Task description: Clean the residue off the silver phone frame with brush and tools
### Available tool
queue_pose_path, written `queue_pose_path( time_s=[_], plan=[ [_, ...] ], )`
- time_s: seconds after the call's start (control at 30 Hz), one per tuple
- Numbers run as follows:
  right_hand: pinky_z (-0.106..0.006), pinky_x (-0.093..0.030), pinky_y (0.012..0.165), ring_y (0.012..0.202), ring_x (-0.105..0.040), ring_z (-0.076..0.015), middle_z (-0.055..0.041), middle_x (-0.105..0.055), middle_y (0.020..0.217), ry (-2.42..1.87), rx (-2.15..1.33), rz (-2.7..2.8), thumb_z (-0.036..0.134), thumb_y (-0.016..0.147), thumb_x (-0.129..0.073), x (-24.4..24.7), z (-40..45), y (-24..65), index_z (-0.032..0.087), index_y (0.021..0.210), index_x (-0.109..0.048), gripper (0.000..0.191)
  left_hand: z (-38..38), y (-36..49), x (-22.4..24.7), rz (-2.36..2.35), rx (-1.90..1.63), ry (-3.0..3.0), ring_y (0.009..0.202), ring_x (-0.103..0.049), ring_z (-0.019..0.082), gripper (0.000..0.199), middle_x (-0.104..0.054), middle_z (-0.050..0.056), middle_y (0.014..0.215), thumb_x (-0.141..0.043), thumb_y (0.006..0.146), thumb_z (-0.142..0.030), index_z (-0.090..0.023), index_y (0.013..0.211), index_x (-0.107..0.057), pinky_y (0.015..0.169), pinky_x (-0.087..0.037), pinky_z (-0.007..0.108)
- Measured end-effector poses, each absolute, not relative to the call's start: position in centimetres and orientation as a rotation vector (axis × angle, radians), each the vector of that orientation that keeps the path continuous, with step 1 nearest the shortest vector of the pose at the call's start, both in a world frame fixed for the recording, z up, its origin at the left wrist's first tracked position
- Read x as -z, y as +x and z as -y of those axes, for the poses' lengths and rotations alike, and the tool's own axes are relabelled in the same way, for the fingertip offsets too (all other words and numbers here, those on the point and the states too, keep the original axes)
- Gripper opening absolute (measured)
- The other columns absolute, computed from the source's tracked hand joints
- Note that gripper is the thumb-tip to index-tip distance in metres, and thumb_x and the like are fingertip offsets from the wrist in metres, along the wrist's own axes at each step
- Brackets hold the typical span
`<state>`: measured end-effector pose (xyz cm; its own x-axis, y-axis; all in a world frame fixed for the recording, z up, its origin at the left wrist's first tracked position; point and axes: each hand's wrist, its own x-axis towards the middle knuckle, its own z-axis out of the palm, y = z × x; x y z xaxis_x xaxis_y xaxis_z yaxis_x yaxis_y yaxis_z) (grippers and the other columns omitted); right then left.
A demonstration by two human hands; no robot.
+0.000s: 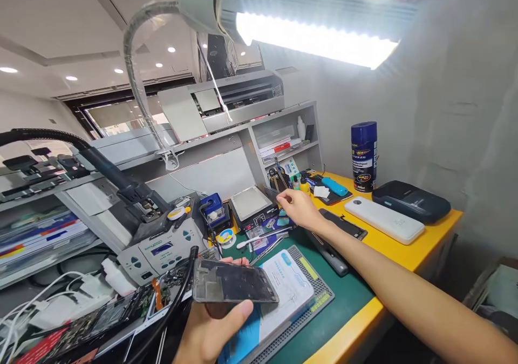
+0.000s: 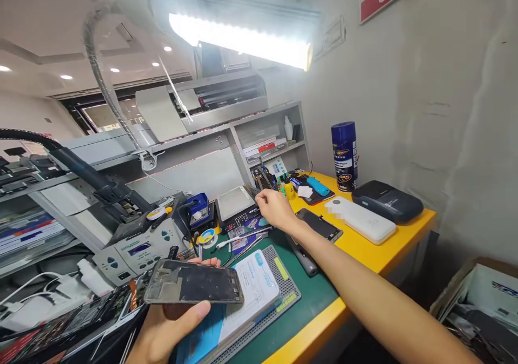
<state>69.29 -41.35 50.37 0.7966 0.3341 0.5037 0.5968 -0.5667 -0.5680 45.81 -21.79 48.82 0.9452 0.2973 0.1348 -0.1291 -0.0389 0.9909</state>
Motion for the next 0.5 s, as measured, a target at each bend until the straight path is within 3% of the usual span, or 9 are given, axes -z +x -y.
queue_pose_path(
  time_s=[0.17, 0.4, 0.5],
  plan=[
    [-0.039, -0.06, 0.082, 0.092, -0.069, -0.019, -0.0064, -0.07, 0.109, -2.163, 0.414, 0.632, 0.036, 0.099, -0.062, -50.6, 41.5, 69.3, 0.016, 0.113, -0.067, 0.025, 23.0, 45.1, -48.6, -0.215, -0.431, 1.768, 0.133, -0.058, 0.032, 0.074, -0.066, 0.007, 0.139, -0.085, 0.069, -0.047, -0.028, 0.132, -0.051, 0.122, -0.036, 0.051],
    [-0.038, -0.06, 0.08, 0.09, -0.069, -0.0185, -0.006, -0.071, 0.107, -2.128, 0.371, 0.624, 0.036, 0.099, -0.062, -50.8, 41.6, 69.0, 0.015, 0.112, -0.067, 0.025, 21.0, 43.3, -49.1, -0.314, -0.29, 2.061, 0.142, -0.048, 0.032, 0.075, -0.062, 0.009, 0.142, -0.077, 0.073, -0.061, -0.023, 0.134, -0.056, 0.123, -0.036, 0.045],
    [-0.038, -0.06, 0.08, 0.089, -0.069, -0.0184, -0.0056, -0.071, 0.106, -2.127, 0.361, 0.628, 0.037, 0.099, -0.062, -50.9, 41.7, 68.9, 0.015, 0.11, -0.068, 0.025, 20.2, 42.7, -49.0, -0.358, -0.242, 2.09, 0.14, -0.05, 0.031, 0.081, -0.063, 0.011, 0.141, -0.076, 0.072, -0.064, -0.021, 0.136, -0.053, 0.119, -0.04, 0.041]
  ],
)
